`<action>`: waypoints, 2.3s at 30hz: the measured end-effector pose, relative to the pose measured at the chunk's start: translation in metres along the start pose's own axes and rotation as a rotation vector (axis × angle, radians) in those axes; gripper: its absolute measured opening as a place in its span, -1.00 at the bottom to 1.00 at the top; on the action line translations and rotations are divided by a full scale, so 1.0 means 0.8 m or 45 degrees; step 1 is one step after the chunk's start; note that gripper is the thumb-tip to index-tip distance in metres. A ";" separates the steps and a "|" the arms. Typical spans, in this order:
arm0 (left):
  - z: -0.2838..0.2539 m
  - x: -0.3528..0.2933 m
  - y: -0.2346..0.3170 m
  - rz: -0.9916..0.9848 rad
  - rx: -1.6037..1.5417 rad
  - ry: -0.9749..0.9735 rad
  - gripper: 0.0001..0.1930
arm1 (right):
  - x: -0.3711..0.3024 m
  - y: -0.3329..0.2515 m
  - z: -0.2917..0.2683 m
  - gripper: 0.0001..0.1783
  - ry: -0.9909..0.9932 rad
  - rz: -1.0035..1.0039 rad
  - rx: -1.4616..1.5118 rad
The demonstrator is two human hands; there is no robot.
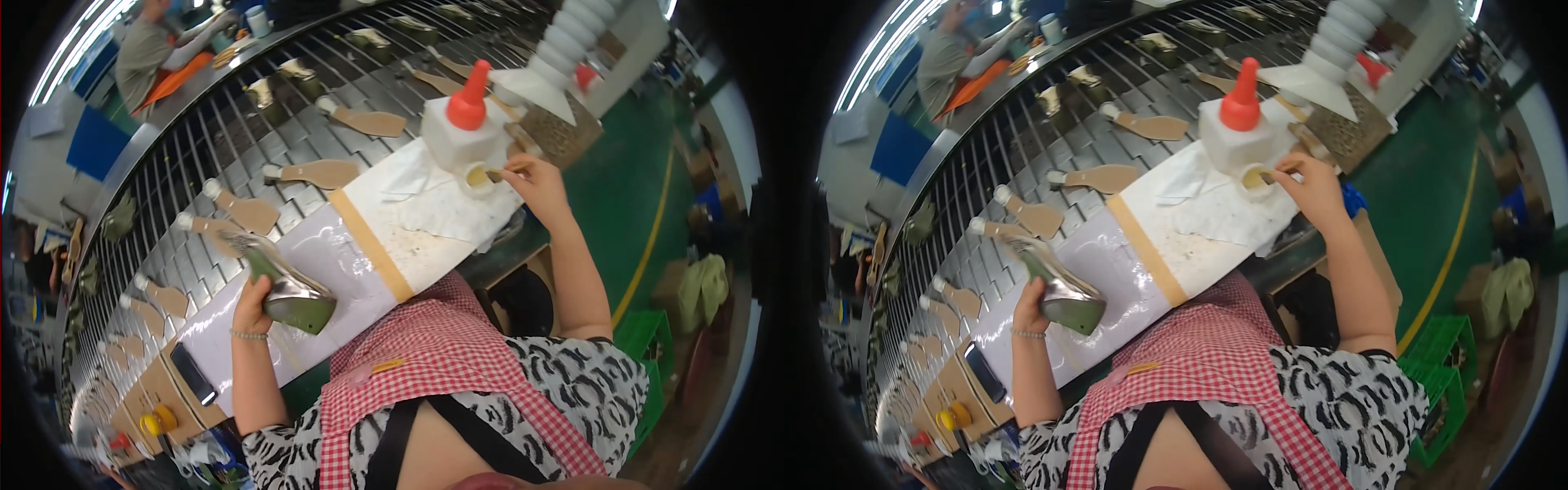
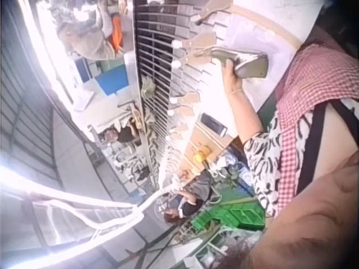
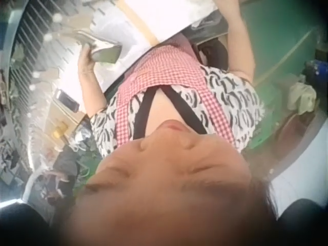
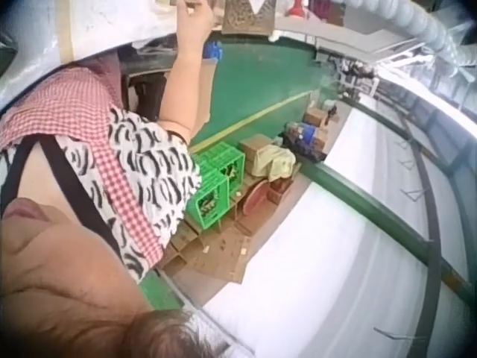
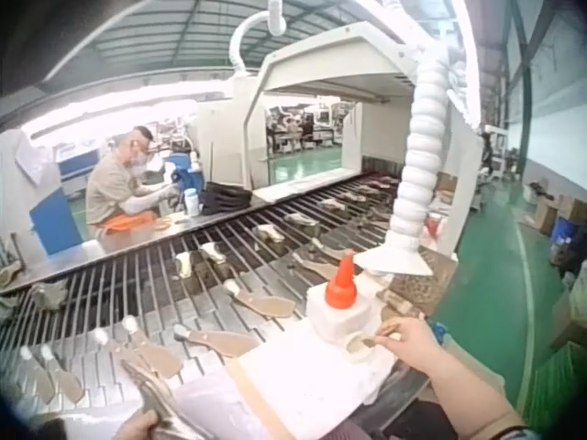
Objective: Apply glue to shoe outsoles and place them on a conveyor belt.
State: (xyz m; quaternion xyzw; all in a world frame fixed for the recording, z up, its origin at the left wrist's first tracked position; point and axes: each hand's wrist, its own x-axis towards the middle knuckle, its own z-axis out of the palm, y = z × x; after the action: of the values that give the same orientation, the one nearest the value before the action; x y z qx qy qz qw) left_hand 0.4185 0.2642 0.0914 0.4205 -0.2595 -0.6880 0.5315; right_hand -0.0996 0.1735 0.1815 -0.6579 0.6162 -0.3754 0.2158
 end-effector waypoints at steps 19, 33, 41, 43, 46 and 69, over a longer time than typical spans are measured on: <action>0.142 0.009 -0.017 0.436 0.190 0.118 -0.42 | 0.031 0.036 0.031 -0.84 -0.175 0.065 -0.248; 0.153 0.024 -0.063 0.784 0.807 0.102 -0.25 | 0.005 0.114 0.037 -0.80 0.020 0.819 1.402; 0.180 -0.008 -0.059 0.816 0.748 0.131 -0.23 | 0.001 0.121 0.037 -0.86 0.089 1.055 2.030; 0.194 -0.012 -0.067 0.601 0.451 0.215 -0.26 | -0.011 0.093 0.015 -0.86 -0.094 0.826 2.097; 0.184 -0.009 -0.121 0.759 0.175 0.168 -0.38 | -0.040 -0.009 0.010 -0.85 -0.076 0.667 1.997; 0.163 -0.023 -0.156 1.248 0.947 0.090 -0.55 | -0.140 -0.153 0.107 -0.91 -0.938 0.129 1.215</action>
State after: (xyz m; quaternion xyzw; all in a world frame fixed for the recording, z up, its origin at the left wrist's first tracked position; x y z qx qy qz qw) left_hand 0.2448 0.3071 0.0634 0.4320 -0.6276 -0.2128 0.6117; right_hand 0.0498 0.2848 0.1939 -0.5449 0.2952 -0.3472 0.7039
